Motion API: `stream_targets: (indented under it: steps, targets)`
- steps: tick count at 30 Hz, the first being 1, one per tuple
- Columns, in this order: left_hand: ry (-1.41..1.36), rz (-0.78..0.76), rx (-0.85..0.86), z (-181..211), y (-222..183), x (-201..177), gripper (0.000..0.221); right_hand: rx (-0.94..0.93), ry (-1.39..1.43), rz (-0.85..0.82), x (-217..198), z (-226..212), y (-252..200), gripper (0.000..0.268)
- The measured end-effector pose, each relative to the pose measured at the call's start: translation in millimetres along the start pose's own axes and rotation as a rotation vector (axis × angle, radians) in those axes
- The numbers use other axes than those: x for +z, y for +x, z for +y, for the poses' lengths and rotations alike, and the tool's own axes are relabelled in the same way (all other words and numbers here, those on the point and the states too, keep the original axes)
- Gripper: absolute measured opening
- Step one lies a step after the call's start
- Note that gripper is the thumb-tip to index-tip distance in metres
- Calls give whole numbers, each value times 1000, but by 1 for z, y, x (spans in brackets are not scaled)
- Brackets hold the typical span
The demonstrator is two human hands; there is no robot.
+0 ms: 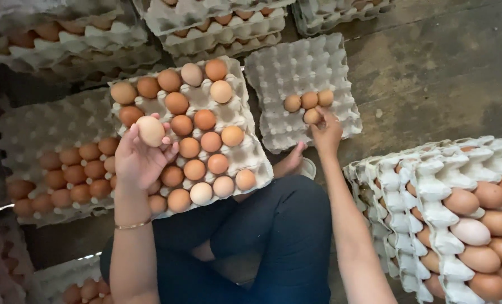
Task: Sorting and placing eggs into cardboard trays.
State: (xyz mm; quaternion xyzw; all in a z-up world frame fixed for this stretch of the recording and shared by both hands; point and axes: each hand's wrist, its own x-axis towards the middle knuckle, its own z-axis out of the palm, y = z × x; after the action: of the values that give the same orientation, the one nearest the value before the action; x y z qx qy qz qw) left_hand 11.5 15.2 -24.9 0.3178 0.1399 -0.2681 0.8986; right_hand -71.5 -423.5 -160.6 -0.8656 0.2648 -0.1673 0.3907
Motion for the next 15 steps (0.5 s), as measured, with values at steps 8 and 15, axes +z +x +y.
stream_targets:
  steps: [8,15]
  targets:
    - [-19,0,15,-1,-1,0,51,-163,-106,-11,-11,-14,-4,57]
    - [-23,-1,32,-8,-24,33,43,-107,-479,-184,-12,-13,16,50]
